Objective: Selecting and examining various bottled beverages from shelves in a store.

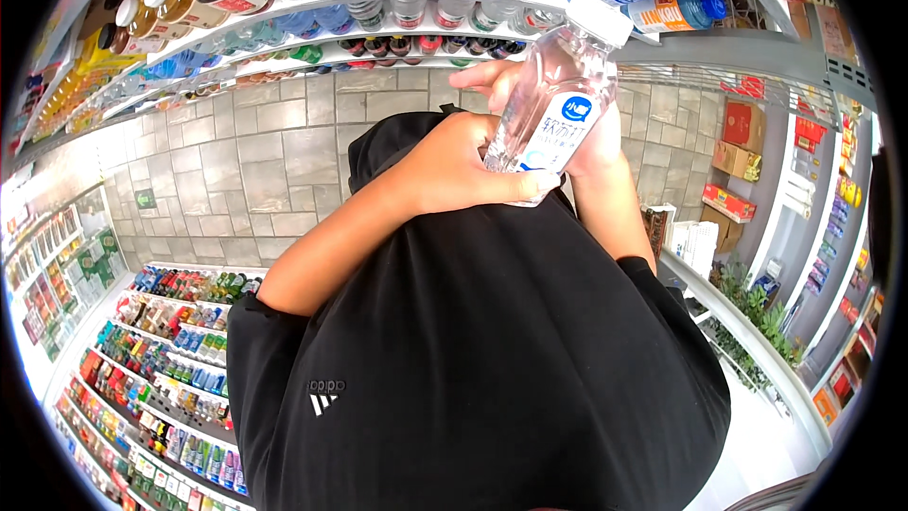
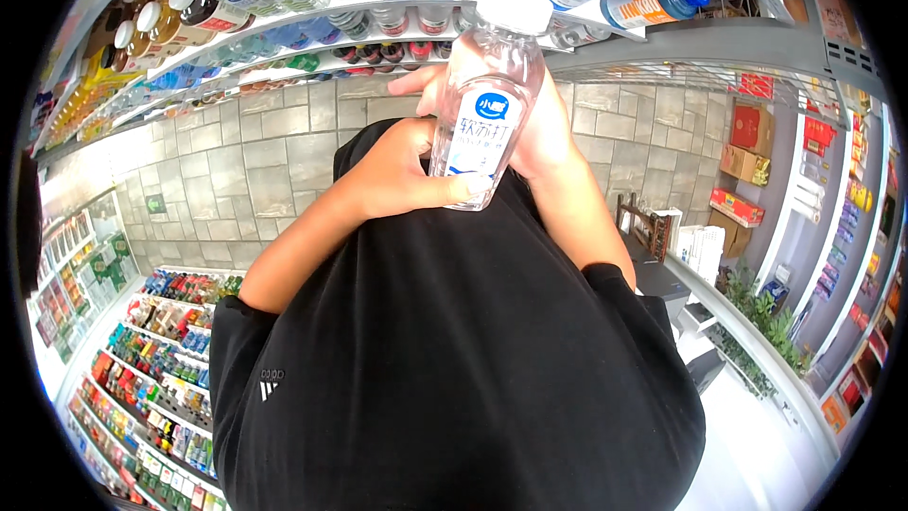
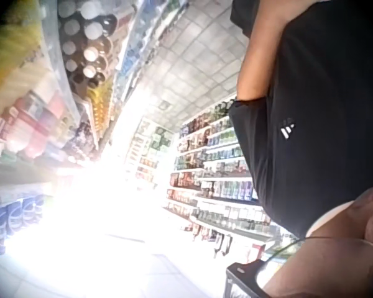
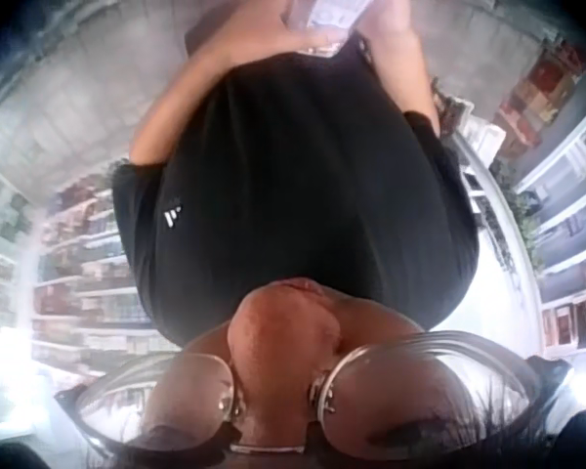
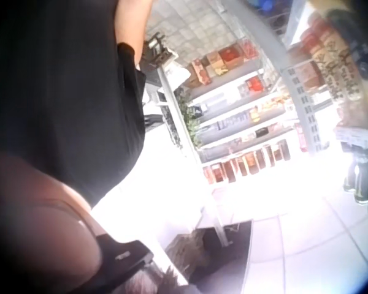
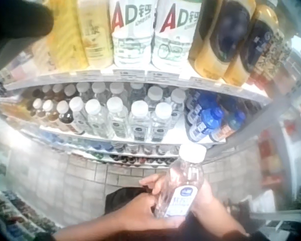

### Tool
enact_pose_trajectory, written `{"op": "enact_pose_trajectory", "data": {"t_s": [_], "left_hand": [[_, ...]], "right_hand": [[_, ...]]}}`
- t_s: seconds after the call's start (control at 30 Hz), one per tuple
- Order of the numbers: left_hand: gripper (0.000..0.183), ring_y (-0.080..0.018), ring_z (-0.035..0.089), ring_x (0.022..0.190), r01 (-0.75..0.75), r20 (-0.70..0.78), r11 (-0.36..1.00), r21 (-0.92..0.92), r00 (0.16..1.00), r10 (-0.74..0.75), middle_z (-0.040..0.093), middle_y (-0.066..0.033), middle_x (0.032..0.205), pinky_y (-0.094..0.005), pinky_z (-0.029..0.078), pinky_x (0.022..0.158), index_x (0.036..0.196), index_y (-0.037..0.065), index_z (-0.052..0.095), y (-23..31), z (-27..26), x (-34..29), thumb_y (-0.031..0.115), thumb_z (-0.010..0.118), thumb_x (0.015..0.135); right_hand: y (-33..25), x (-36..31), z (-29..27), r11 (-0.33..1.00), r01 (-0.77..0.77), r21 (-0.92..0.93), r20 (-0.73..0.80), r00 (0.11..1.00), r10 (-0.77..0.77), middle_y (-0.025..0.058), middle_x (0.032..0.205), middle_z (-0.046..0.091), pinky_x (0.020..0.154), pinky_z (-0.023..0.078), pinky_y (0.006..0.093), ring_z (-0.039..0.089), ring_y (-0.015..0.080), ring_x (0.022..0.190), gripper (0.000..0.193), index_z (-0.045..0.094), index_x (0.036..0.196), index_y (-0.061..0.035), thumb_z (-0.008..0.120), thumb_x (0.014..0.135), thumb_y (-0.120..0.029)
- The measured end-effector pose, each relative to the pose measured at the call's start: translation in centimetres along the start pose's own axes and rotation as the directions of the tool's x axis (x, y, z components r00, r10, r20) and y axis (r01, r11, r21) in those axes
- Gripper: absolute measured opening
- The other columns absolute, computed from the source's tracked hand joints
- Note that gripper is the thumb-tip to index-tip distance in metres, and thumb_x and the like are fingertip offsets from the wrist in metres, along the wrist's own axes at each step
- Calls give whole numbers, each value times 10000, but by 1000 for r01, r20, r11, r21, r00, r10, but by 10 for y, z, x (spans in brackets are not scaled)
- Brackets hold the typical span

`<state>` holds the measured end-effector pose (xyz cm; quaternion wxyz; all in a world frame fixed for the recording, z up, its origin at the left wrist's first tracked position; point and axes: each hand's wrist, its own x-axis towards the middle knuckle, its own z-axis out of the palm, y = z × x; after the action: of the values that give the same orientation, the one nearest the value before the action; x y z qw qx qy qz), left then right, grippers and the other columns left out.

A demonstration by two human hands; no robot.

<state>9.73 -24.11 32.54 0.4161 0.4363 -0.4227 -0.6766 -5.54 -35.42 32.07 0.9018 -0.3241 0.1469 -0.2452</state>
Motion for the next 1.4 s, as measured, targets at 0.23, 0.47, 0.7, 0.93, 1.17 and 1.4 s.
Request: {"op": "enact_pose_trajectory", "data": {"t_s": [0.23, 0.47, 0.7, 0.93, 1.17, 1.4], "left_hand": [[437, -160, 741, 929, -62, 44, 998, -17, 997, 63, 787, -94, 955, -319, 570, 877, 1077, -1, 770, 1, 2, 8, 376, 834, 864], [417, -143, 730, 897, -56, 101, 996, 73, 994, 49, 782, -83, 956, -308, 568, 839, 1096, 14, 762, -1, 24, 20, 366, 827, 882], [538, -127, 696, 967, 51, 162, 977, -205, 987, -17, 760, -72, 1044, -306, 554, 880, 1132, 6, 731, -44, 43, 23, 522, 669, 992], [1412, -403, 723, 1047, 167, 155, 717, -676, 984, -83, 670, -326, 1227, -488, 585, 949, 1355, -122, 549, -23, 67, 32, 1037, 24, 743], [1162, -347, 738, 759, 176, 113, 642, -746, 984, -139, 723, -258, 909, -438, 637, 712, 1150, -65, 662, -50, 67, 37, 907, 78, 897], [1014, -330, 711, 691, 167, 95, 548, -819, 983, -158, 703, -195, 823, -453, 625, 624, 1092, -38, 662, -59, 76, 31, 796, 100, 967]], "right_hand": [[-34, 10, 19, 984, -1, -176, -194, 980, -34, 349, 1313, 632, 1088, 473, 524, 616, 431, 1249, 979, 584, 1325, 138, 202, 1028, -713], [-73, 5, 2, 1000, -12, 11, -64, 998, 12, 409, 1069, 683, 906, 599, 556, 718, 513, 965, 692, 371, 1526, 93, 459, 1023, -374], [-66, -4, -17, 997, -6, 72, 5, 1000, 6, 107, 662, 591, 706, 530, 462, 650, 325, 692, 443, 634, 1140, -9, 423, 1005, -374], [-55, -2, -14, 980, -144, 135, -18, 989, 148, 177, 669, 641, 679, 577, 457, 674, 369, 670, 276, 529, 794, -71, 482, 934, -303], [-38, -6, -9, 989, -127, -72, 10, 992, 128, 177, 755, 716, 689, 582, 363, 700, 248, 691, 302, 659, 865, -31, 541, 949, -296], [-30, -21, 1, 959, -132, -250, -113, 988, 107, 187, 731, 689, 713, 583, 410, 703, 304, 700, 324, 558, 856, -57, 457, 963, -346]]}}
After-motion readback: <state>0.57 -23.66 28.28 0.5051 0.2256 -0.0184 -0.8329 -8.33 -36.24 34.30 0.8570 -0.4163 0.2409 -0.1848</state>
